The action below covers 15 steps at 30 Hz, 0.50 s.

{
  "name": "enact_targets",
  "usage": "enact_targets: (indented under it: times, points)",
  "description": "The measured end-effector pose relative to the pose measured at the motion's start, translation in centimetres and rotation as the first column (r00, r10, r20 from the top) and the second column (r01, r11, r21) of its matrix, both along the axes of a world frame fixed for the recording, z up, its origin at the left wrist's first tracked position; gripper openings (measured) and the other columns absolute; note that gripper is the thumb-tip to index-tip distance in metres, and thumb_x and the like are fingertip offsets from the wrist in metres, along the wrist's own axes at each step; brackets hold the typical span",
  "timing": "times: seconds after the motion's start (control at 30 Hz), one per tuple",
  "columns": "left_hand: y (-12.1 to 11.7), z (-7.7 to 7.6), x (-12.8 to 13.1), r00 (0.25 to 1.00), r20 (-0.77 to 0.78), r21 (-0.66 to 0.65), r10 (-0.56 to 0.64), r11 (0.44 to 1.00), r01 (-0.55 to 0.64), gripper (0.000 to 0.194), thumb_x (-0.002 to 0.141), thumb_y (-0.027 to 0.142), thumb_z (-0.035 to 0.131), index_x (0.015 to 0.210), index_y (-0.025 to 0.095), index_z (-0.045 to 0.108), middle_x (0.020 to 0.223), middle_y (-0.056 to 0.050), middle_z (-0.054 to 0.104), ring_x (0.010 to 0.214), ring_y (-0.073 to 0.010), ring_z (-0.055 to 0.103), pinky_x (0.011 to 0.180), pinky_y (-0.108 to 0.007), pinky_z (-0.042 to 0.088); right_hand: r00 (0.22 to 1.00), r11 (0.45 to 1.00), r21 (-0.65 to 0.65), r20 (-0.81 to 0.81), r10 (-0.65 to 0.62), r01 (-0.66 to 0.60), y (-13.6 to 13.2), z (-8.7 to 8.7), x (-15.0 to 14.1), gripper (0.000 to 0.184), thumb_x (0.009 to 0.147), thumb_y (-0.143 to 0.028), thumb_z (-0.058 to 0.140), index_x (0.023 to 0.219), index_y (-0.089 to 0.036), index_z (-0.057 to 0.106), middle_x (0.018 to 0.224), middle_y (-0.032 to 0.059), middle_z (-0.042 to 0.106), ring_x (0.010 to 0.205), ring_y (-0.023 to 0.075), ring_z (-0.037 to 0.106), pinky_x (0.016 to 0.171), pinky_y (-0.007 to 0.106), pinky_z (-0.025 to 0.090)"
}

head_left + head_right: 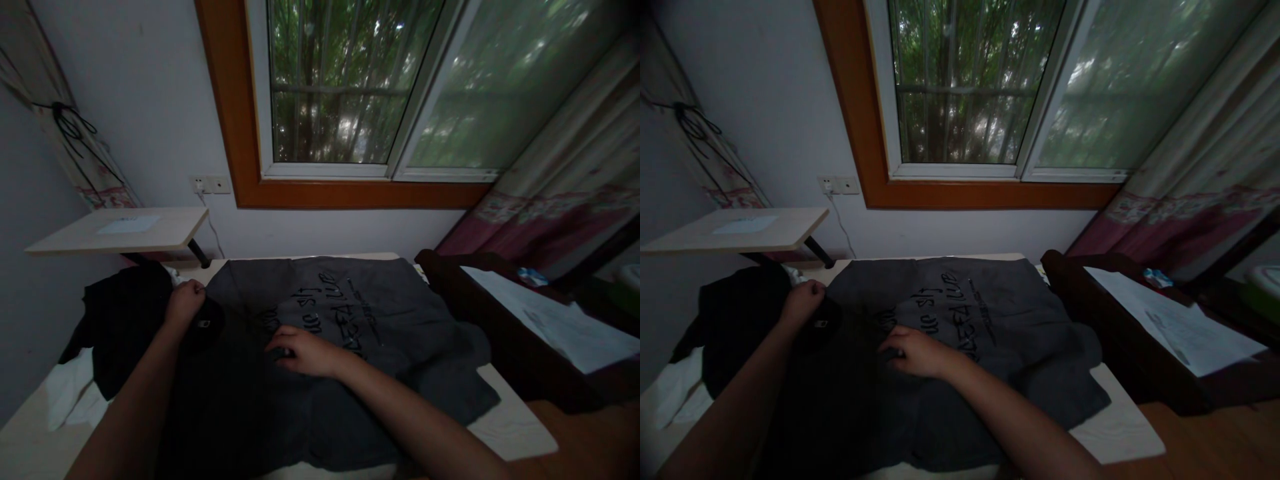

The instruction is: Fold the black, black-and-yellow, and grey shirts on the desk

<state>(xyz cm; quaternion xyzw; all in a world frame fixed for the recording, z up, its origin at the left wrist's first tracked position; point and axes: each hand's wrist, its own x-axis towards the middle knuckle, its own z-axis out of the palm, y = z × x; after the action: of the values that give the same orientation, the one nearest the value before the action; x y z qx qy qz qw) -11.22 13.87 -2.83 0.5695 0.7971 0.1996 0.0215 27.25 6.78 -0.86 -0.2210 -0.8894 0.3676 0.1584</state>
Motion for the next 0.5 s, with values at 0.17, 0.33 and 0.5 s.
enact_targets:
  times: [0.17, 0.33, 0.5]
  points:
    - [1.8, -0.2, -0.3, 0.997, 0.013, 0.023, -0.081, 0.996, 0.081, 0.040, 0.087, 0.033, 0.048, 0.114, 0.016, 0.072, 0.117, -0.015, 0.071, 0.112, -0.0276, 0.065, 0.103, -0.036, 0.047, 0.997, 0.996, 0.042, 0.025, -0.076, 0.074, 3.0, 0.7, 3.4, 0.029, 0.091, -0.017, 0.066, 0.119, -0.022, 0.072, 0.110, 0.0054, 0.071, 0.100, 0.0173, 0.067, 0.092, 0.029, 0.052]
    - [4.4, -0.2, 0.3, 0.991, 0.038, -0.004, -0.131, 0.991, 0.131, 0.037, 0.091, 0.033, 0.046, 0.112, 0.020, 0.074, 0.122, -0.010, 0.073, 0.119, -0.0257, 0.064, 0.106, -0.034, 0.046, 0.902, 0.877, 0.240, 0.015, -0.431, 0.415, 7.9, 2.3, 8.9, 0.024, 0.095, -0.019, 0.057, 0.113, -0.019, 0.074, 0.110, 0.0077, 0.074, 0.104, 0.0198, 0.068, 0.097, 0.032, 0.050]
    - [6.8, -0.3, 2.1, 0.988, 0.059, -0.021, -0.140, 0.990, 0.141, 0.040, 0.094, 0.033, 0.047, 0.123, 0.019, 0.070, 0.126, -0.010, 0.073, 0.120, -0.0263, 0.064, 0.105, -0.034, 0.046, 0.599, 0.560, 0.402, 0.037, -0.800, 0.724, 12.2, 3.4, 16.0, 0.028, 0.094, -0.021, 0.052, 0.110, -0.019, 0.075, 0.113, 0.0097, 0.074, 0.109, 0.0222, 0.066, 0.100, 0.032, 0.047]
